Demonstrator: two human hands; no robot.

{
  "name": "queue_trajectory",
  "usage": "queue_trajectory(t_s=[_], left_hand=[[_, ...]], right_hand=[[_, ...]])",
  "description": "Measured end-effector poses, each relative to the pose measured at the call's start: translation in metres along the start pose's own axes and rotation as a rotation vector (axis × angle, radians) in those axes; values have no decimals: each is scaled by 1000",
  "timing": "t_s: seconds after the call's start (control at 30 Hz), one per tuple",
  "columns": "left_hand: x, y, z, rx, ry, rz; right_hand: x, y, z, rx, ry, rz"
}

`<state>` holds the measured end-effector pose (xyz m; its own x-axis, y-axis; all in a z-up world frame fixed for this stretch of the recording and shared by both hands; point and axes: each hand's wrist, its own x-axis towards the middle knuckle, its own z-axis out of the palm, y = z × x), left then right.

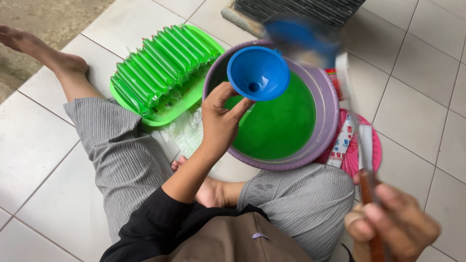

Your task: Manually filling small plastic bags with green liquid using a funnel and ladle, then tying them to seal.

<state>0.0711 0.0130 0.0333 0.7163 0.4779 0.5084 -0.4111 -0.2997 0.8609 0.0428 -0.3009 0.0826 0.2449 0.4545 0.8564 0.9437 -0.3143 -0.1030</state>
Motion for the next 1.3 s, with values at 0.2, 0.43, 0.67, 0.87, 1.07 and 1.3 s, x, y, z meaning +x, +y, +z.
queue_trajectory(t_s=[0.2,0.43,0.67,0.87,1.07,1.3], left_hand=[[-10,0,-6,36,2,-8],[-16,-3,-9,-43,53,-72],[-19,-8,-10,-33,51,-76],[-21,-7,-10,-48,59,-77],[-21,-5,-12,-48,54,-77],[-21,-4,-11,-62,57,-79]], right_hand=[[-25,13,58,-55,367,206],[-115,17,124,384,-13,606],[-108,7,145,375,-178,583],[-116,12,155,348,-285,573],[-123,20,159,374,-203,742],[-117,27,153,459,-60,968]])
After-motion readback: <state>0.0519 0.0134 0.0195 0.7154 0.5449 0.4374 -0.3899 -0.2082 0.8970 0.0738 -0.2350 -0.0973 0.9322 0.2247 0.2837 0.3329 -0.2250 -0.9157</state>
